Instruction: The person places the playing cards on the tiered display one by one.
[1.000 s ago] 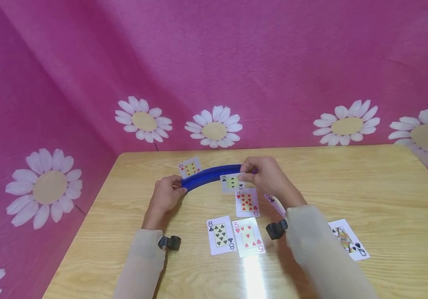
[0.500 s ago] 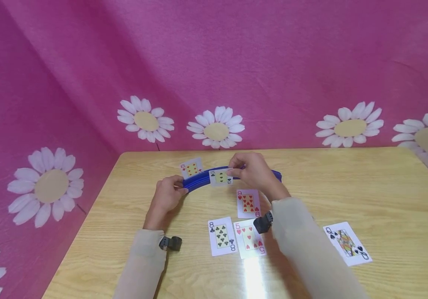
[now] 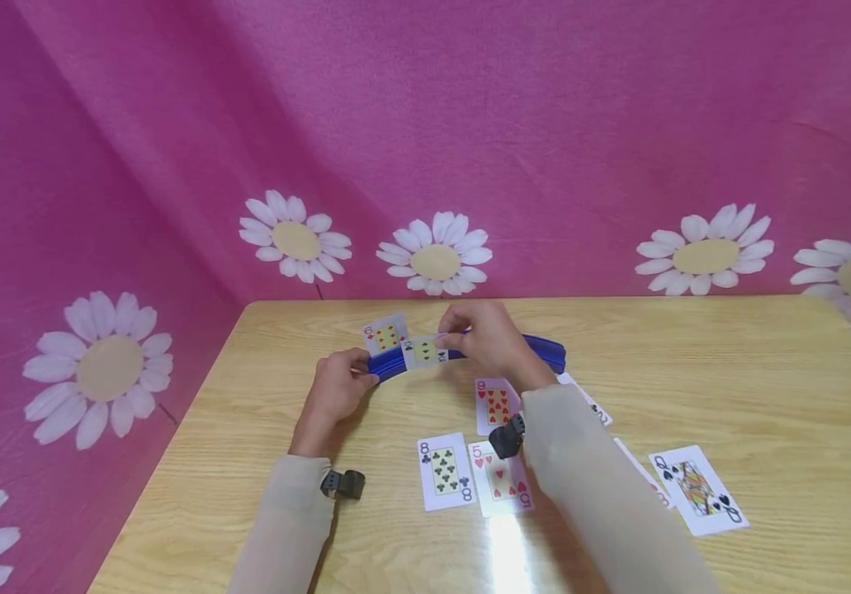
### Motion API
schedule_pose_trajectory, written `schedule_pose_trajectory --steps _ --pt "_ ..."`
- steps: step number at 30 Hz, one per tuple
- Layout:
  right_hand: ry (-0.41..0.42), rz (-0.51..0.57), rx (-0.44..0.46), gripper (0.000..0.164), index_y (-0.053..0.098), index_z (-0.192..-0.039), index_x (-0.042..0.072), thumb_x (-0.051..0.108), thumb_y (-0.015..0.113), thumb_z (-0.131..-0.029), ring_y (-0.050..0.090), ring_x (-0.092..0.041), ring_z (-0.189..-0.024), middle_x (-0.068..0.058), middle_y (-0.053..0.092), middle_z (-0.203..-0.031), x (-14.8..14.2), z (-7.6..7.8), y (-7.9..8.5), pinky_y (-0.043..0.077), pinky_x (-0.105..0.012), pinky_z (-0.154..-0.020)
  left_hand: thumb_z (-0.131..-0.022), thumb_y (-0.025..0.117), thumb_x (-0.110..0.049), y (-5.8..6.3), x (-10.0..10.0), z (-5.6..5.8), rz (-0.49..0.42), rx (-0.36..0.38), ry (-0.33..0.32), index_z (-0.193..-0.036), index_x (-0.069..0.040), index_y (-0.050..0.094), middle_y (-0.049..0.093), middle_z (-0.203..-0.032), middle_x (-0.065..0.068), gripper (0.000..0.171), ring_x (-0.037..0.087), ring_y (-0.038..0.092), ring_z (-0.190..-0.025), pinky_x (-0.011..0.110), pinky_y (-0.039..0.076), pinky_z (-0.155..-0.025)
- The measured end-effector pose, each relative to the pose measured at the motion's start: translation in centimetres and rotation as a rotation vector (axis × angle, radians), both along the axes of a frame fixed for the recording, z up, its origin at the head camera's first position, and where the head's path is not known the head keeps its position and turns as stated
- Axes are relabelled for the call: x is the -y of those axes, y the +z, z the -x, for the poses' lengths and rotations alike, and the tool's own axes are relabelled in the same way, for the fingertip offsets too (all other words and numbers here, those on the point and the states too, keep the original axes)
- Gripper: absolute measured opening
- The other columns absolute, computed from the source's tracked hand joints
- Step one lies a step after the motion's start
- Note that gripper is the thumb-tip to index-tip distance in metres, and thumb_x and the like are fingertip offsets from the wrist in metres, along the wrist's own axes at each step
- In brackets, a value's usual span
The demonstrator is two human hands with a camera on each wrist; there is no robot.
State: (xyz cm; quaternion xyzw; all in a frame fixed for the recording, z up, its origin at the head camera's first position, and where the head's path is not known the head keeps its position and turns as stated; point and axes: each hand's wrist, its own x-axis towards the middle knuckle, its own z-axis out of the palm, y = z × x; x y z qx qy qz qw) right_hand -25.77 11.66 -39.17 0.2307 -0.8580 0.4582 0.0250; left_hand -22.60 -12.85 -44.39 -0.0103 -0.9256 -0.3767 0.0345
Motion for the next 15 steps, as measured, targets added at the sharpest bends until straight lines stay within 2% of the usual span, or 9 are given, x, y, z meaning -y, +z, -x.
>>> schedule_pose_trajectory --steps 8,15 --pt "0.039 0.037 -0.028 0.012 0.071 -0.078 0.007 0.0 0.08 -0.083 0.064 -0.018 -0.075 0.0 0.068 -0.077 1.4 0.8 -0.4 0.055 -0.036 -0.068 -0.087 0.075 0.001 0.1 0.1 0.1 0.004 0.01 0.001 -0.12 0.006 0.068 0.071 -0.1 0.017 0.034 0.023 0.068 -0.09 0.036 0.055 -0.083" --pt "0.077 0.048 -0.078 0.013 0.071 -0.078 0.006 -0.001 0.081 -0.081 0.064 -0.018 -0.078 0.0 0.068 -0.076 2.4 1.3 -1.0 0.056 -0.04 -0.073 -0.087 0.075 0.001 0.0 0.2 0.1 -0.012 0.009 -0.001 -0.119 0.005 0.068 0.071 -0.1 0.016 0.033 0.023 0.068 -0.091 0.036 0.055 -0.083"
